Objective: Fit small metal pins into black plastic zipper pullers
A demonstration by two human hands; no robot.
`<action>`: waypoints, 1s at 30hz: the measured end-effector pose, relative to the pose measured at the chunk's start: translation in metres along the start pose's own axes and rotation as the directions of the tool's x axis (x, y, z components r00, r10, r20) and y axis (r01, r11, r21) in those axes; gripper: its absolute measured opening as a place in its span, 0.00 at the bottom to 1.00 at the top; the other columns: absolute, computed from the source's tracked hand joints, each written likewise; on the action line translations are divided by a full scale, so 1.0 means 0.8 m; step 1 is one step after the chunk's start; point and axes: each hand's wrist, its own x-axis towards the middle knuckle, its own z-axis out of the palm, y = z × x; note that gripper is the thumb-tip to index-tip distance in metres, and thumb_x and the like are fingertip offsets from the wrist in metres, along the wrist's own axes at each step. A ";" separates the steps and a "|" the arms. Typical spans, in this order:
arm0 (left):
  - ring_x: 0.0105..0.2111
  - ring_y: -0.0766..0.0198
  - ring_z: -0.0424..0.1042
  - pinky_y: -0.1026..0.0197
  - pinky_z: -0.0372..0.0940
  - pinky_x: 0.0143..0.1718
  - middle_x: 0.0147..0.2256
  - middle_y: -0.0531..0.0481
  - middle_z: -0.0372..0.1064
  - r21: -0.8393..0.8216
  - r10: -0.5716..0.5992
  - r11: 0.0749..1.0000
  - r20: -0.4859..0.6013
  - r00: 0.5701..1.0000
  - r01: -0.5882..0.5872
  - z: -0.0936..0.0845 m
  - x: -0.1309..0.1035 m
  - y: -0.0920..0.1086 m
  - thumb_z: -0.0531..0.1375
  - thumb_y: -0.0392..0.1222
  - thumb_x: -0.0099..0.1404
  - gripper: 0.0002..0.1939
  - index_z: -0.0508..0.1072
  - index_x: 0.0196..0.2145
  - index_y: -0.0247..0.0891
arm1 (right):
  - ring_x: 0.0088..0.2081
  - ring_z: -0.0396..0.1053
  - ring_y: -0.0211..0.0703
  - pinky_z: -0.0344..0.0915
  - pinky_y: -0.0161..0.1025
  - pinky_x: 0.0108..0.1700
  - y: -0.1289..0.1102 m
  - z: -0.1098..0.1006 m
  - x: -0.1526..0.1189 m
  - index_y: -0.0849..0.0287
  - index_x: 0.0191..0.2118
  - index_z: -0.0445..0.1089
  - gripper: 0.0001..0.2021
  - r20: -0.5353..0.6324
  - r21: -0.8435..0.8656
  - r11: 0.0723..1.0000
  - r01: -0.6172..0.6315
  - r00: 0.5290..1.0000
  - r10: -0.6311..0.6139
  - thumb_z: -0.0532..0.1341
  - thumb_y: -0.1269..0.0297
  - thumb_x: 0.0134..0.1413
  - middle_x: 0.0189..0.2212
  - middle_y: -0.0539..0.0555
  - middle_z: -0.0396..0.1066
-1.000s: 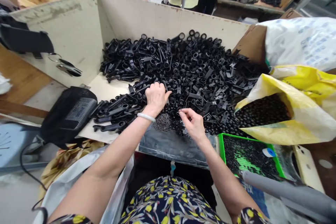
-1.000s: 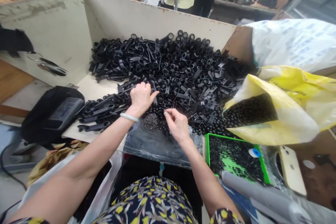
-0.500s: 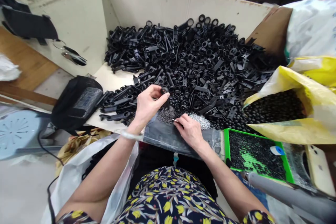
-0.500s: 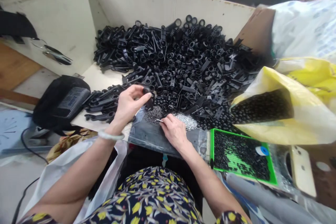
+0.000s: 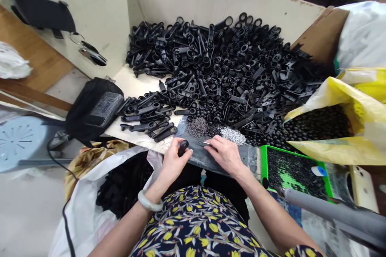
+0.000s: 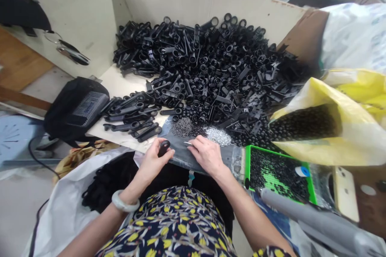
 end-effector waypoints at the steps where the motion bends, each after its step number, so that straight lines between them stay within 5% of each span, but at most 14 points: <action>1: 0.29 0.63 0.71 0.64 0.62 0.31 0.29 0.55 0.71 0.110 0.048 0.993 -0.001 0.999 -0.048 0.001 0.002 0.003 0.64 0.43 0.62 0.10 0.70 0.40 0.42 | 0.41 0.74 0.40 0.62 0.34 0.39 0.003 -0.003 -0.004 0.52 0.48 0.76 0.10 -0.024 0.029 0.999 -0.018 1.000 0.019 0.58 0.59 0.73 0.40 0.51 0.76; 4: 0.28 0.61 0.71 0.62 0.58 0.32 0.27 0.52 0.73 0.421 0.183 0.888 0.051 0.982 -0.187 0.007 0.012 0.014 0.61 0.42 0.67 0.05 0.74 0.32 0.41 | 0.39 0.74 0.40 0.64 0.35 0.40 0.014 -0.009 -0.011 0.53 0.47 0.77 0.11 -0.107 0.115 0.990 -0.083 0.990 0.096 0.57 0.60 0.73 0.40 0.52 0.75; 8: 0.29 0.57 0.74 0.60 0.56 0.32 0.30 0.47 0.78 0.620 0.264 0.725 0.154 0.952 -0.301 0.026 0.024 0.022 0.60 0.40 0.69 0.07 0.78 0.34 0.42 | 0.36 0.73 0.40 0.65 0.35 0.38 0.020 -0.011 -0.009 0.54 0.43 0.78 0.11 -0.158 0.155 0.978 -0.138 0.974 0.163 0.58 0.60 0.72 0.38 0.52 0.75; 13: 0.32 0.55 0.77 0.60 0.57 0.31 0.34 0.45 0.79 0.738 0.247 0.583 0.238 0.939 -0.340 0.042 0.026 0.024 0.58 0.38 0.71 0.07 0.76 0.36 0.41 | 0.37 0.73 0.41 0.65 0.35 0.39 0.024 -0.005 -0.005 0.54 0.43 0.77 0.10 -0.165 0.183 0.976 -0.121 0.974 0.152 0.58 0.62 0.71 0.37 0.52 0.75; 19: 0.38 0.57 0.77 0.60 0.63 0.37 0.38 0.46 0.78 0.710 0.300 0.510 0.383 0.874 -0.487 0.029 0.021 0.013 0.56 0.28 0.68 0.11 0.74 0.43 0.40 | 0.40 0.73 0.42 0.64 0.36 0.41 0.029 -0.003 0.010 0.54 0.44 0.77 0.10 -0.149 0.114 0.988 -0.102 0.982 0.119 0.58 0.62 0.72 0.38 0.53 0.75; 25: 0.36 0.57 0.76 0.59 0.64 0.37 0.36 0.45 0.77 0.585 0.359 0.604 0.406 0.841 -0.541 0.020 0.028 0.007 0.55 0.29 0.68 0.10 0.74 0.41 0.38 | 0.42 0.72 0.45 0.60 0.38 0.38 0.025 0.000 0.030 0.54 0.45 0.76 0.07 -0.033 -0.119 0.992 -0.031 0.999 0.028 0.60 0.63 0.70 0.42 0.54 0.74; 28: 0.33 0.59 0.74 0.60 0.64 0.36 0.33 0.47 0.77 0.439 0.355 0.782 0.269 0.895 -0.442 0.019 0.026 0.010 0.56 0.37 0.71 0.07 0.75 0.39 0.39 | 0.42 0.71 0.45 0.60 0.38 0.38 0.024 0.003 0.029 0.56 0.45 0.76 0.08 -0.061 -0.133 0.989 -0.062 0.997 0.054 0.59 0.63 0.71 0.40 0.54 0.74; 30: 0.26 0.63 0.70 0.62 0.62 0.30 0.29 0.50 0.75 0.279 0.249 0.915 0.180 0.952 -0.292 0.018 0.021 0.011 0.58 0.46 0.72 0.09 0.75 0.38 0.39 | 0.41 0.72 0.44 0.60 0.38 0.38 0.021 0.006 0.023 0.56 0.44 0.76 0.09 -0.085 -0.084 0.994 -0.070 0.994 0.063 0.58 0.63 0.72 0.39 0.54 0.74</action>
